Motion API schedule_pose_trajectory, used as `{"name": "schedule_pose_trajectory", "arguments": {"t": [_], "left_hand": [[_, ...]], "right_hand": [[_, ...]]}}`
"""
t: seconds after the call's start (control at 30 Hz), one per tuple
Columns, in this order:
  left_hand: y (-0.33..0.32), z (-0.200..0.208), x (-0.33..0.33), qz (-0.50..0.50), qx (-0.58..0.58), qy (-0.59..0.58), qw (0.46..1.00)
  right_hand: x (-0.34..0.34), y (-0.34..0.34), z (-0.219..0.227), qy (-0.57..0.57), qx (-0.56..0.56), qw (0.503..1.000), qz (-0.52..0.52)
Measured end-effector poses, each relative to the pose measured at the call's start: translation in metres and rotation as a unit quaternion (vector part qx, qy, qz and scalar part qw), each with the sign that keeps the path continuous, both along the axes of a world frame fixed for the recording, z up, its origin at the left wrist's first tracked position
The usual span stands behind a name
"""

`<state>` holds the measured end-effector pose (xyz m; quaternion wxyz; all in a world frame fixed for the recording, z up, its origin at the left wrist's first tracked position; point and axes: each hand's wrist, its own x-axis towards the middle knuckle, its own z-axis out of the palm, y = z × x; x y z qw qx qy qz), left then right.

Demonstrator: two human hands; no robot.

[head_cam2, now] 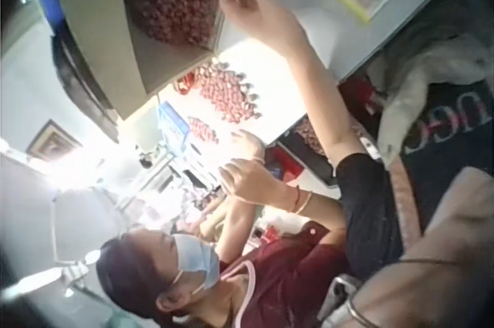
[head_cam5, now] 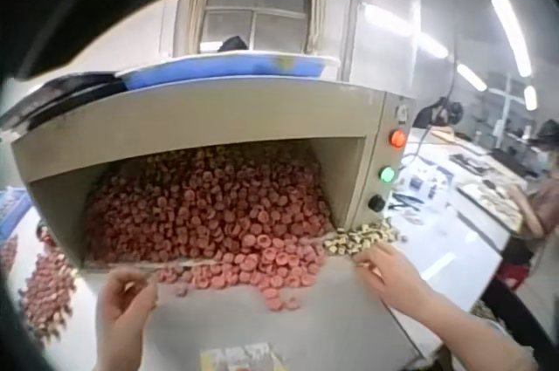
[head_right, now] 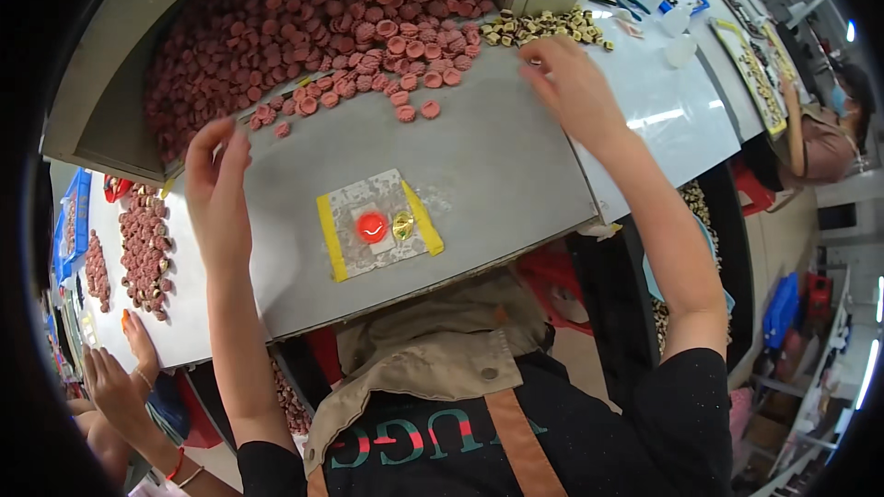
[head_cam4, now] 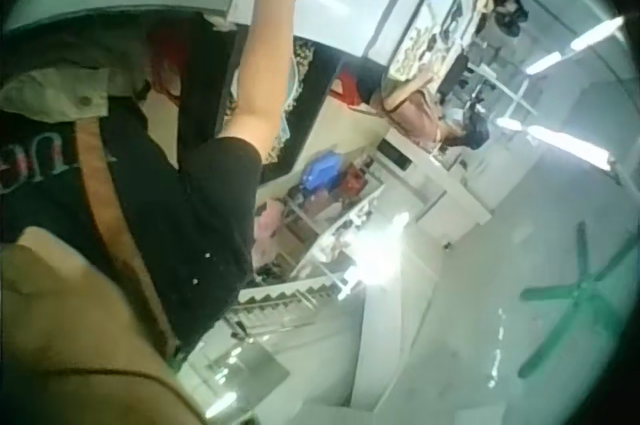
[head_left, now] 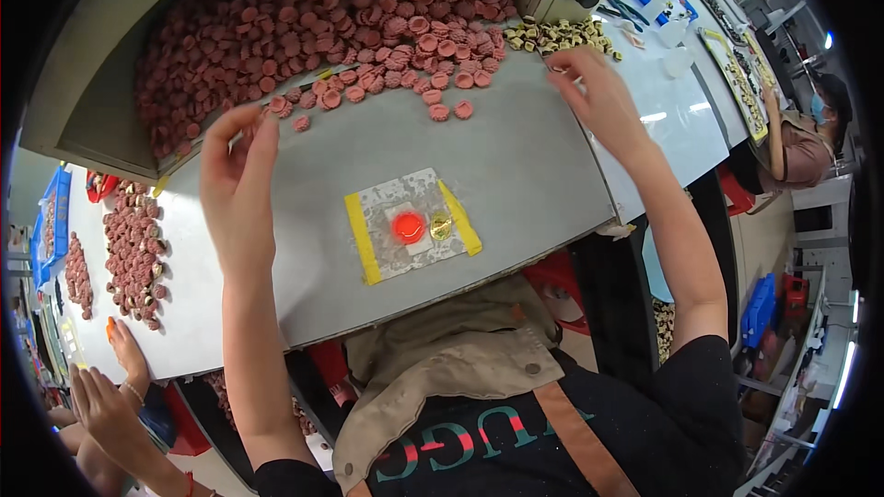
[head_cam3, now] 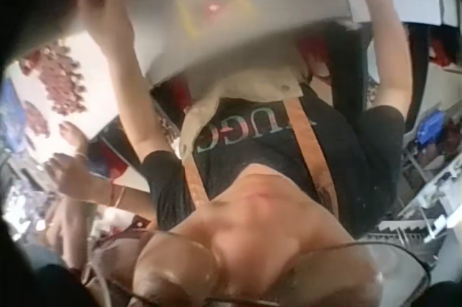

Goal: The person trims the nozzle of a squeeze bottle with pliers, dispenses glue into a cap, and assembles toy figurines by dipping small figure pieces into the glue and pressing them into outer shell parts by hand.

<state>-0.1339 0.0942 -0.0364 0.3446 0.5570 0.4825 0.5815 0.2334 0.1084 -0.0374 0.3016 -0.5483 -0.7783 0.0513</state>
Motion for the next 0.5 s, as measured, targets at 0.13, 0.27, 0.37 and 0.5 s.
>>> {"name": "schedule_pose_trajectory", "arguments": {"t": [0.13,0.27,0.37,0.5], "left_hand": [[-0.04,0.003,0.006,-0.145,-0.127,-0.218,0.957],[-0.072,-0.013,0.008,-0.222,-0.176,-0.47,0.836],[-0.077,-0.028,0.013,-0.271,-0.197,-0.587,0.737],[-0.086,-0.029,0.003,-0.275,-0.193,-0.619,0.71]], "right_hand": [[0.009,0.007,-0.004,-0.026,-0.018,0.997,-0.07],[0.014,0.026,-0.02,-0.13,0.084,0.988,-0.019],[0.014,0.017,-0.023,-0.133,0.059,0.989,-0.037],[-0.008,0.006,-0.015,-0.057,-0.013,0.998,-0.029]]}}
